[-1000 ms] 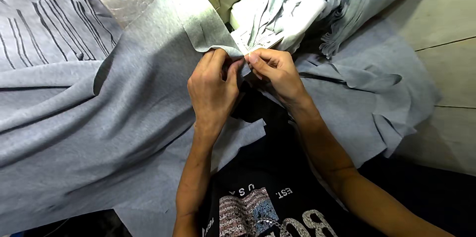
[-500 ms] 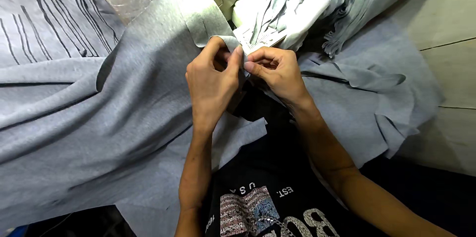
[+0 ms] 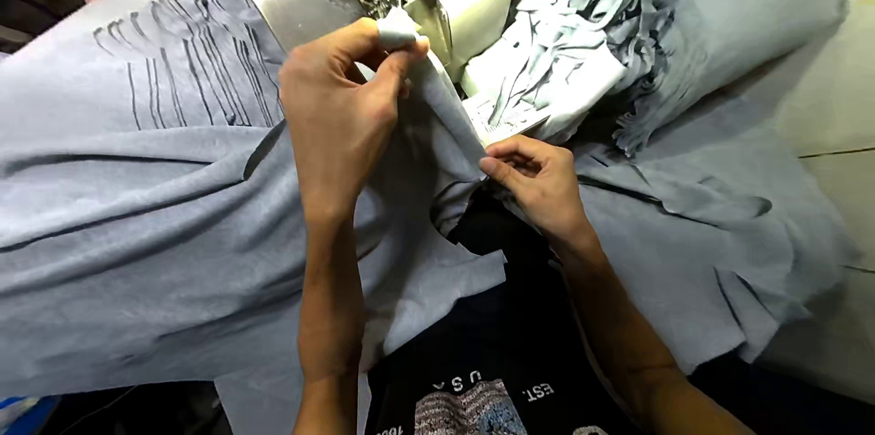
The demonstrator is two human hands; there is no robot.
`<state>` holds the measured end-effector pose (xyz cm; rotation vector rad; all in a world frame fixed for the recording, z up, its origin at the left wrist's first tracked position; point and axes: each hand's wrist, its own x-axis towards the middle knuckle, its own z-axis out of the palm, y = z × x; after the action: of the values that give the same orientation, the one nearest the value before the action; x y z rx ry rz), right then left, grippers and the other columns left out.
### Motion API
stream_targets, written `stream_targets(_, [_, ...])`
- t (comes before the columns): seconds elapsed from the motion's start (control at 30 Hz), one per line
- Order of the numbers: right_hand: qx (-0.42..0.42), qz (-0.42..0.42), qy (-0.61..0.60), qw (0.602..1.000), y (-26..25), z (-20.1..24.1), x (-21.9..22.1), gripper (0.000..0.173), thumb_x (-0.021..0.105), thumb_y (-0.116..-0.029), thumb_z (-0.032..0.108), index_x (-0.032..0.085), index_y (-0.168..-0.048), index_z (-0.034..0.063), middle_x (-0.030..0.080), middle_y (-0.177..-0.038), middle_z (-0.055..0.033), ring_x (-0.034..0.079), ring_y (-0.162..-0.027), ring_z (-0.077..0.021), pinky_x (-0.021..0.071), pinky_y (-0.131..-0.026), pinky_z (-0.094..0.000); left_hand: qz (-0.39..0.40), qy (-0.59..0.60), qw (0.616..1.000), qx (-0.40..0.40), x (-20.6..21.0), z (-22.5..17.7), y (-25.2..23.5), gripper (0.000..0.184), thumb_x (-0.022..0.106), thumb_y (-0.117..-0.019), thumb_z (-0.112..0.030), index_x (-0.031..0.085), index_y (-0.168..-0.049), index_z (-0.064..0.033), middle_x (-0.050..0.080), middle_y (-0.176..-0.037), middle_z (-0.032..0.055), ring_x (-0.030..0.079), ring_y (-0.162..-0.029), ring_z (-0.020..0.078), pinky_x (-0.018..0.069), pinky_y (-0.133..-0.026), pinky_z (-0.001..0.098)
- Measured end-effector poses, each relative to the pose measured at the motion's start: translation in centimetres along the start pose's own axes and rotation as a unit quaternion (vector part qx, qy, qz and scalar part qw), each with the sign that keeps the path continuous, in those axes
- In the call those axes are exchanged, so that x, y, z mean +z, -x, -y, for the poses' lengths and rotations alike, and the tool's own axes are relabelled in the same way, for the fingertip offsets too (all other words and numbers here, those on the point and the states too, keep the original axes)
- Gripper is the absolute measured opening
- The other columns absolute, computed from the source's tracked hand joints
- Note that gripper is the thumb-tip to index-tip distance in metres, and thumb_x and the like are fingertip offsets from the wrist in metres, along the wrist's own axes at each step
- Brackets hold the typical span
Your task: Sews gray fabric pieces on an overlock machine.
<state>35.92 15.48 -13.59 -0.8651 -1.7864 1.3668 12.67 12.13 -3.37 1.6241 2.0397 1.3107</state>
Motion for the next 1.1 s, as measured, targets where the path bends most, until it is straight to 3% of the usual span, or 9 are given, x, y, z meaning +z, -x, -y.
stream_targets(0.13, [0.006,-0.008,0.006,1.000,0.0,-0.4,0.0,0.009,0.073,-0.0950,0.013,0.074,-0.102,0.0081,0.071,-0.084,0.0028,0.060,-0.063,-0.0021,0.0508,-0.055,-0.0169,-0.016,-0.077,0.997,0.027,-0.3,0.4,-1.8,0.014,0.073,-0.0933,-0.033,0.076,-0.095,-0.0198,0.072,-0.091,-0.0092,0.061,-0.073,-0.0025,0.0481,-0.065,0.0186])
stream_targets(0.27, [0.011,-0.016,0.012,1.000,-0.2,-0.7,0.2,0.010,0.073,-0.0951,0.015,0.074,-0.103,0.0091,0.071,-0.084,0.0038,0.060,-0.063,-0.0013,0.0495,-0.055,-0.0163,-0.045,-0.153,0.987,0.026,0.2,1.4,-2.8,0.014,0.068,-0.0939,-0.030,0.077,-0.097,-0.0199,0.072,-0.098,-0.0031,0.065,-0.081,0.0057,0.0503,-0.070,0.0266])
stream_targets(0.53, [0.025,-0.024,0.015,0.999,-0.4,-1.1,0.4,0.007,0.072,-0.0955,0.014,0.074,-0.100,0.0084,0.070,-0.082,0.0039,0.057,-0.061,-0.0003,0.0475,-0.054,-0.0155,-0.166,-0.222,0.960,0.033,1.4,1.6,-2.4,0.014,0.064,-0.0952,-0.023,0.077,-0.100,-0.0185,0.073,-0.089,-0.0032,0.064,-0.072,0.0099,0.0462,-0.063,0.0305])
stream_targets(0.63, [0.036,-0.023,0.015,0.999,-0.5,-1.2,0.6,0.008,0.072,-0.0953,0.015,0.074,-0.100,0.0091,0.070,-0.082,0.0040,0.057,-0.061,-0.0004,0.0477,-0.055,-0.0159,-0.238,-0.272,0.929,0.075,1.8,1.5,-2.6,0.018,0.072,-0.0942,-0.033,0.075,-0.100,-0.0169,0.071,-0.076,-0.0042,0.061,-0.062,0.0111,0.0433,-0.058,0.0322])
stream_targets(0.77, [0.035,-0.021,0.009,0.999,-0.5,-1.2,0.7,0.009,0.072,-0.0951,0.016,0.074,-0.100,0.0086,0.068,-0.078,0.0048,0.055,-0.060,0.0007,0.0454,-0.054,-0.0146,-0.263,-0.304,0.911,0.095,1.3,1.0,-2.6,0.028,0.072,-0.0942,-0.037,0.070,-0.106,-0.0112,0.070,-0.071,-0.0018,0.061,-0.058,0.0141,0.0426,-0.058,0.0364])
stream_targets(0.83, [0.038,-0.021,0.008,0.999,-0.6,-1.1,0.8,0.009,0.072,-0.0951,0.015,0.074,-0.099,0.0079,0.068,-0.078,0.0051,0.054,-0.060,0.0015,0.0450,-0.055,-0.0138,-0.225,-0.267,0.932,0.100,0.5,-0.2,-1.0,0.028,0.068,-0.0984,-0.032,0.067,-0.109,-0.0057,0.070,-0.081,0.0037,0.064,-0.068,0.0175,0.0451,-0.061,0.0370])
stream_targets(0.9, [0.043,-0.020,0.009,0.999,-0.6,-1.0,0.7,0.009,0.072,-0.0950,0.015,0.074,-0.099,0.0075,0.069,-0.079,0.0048,0.056,-0.062,0.0017,0.0468,-0.056,-0.0137,-0.125,-0.227,0.959,0.117,-0.1,-1.2,1.7,0.024,0.061,-0.1030,-0.026,0.067,-0.111,-0.0037,0.068,-0.100,0.0098,0.064,-0.089,0.0240,0.0499,-0.074,0.0399])
stream_targets(1.0, [0.045,-0.015,0.008,0.999,-0.8,-0.9,0.7,0.009,0.071,-0.0950,0.015,0.074,-0.099,0.0076,0.069,-0.081,0.0049,0.057,-0.063,0.0020,0.0474,-0.058,-0.0135,-0.033,-0.226,0.957,0.179,1.3,0.4,3.4,0.033,0.055,-0.1048,-0.027,0.070,-0.125,-0.0062,0.068,-0.127,0.0122,0.061,-0.121,0.0295,0.0462,-0.101,0.0457])
stream_targets(1.1, [0.040,-0.010,0.016,0.999,-0.8,-0.8,0.7,0.011,0.071,-0.0955,0.017,0.073,-0.099,0.0072,0.070,-0.083,0.0043,0.059,-0.065,0.0029,0.0489,-0.059,-0.0122,-0.007,-0.256,0.948,0.191,2.2,2.1,4.0,0.044,0.044,-0.1079,-0.034,0.065,-0.137,-0.0089,0.062,-0.142,0.0094,0.055,-0.131,0.0278,0.0407,-0.106,0.0454])
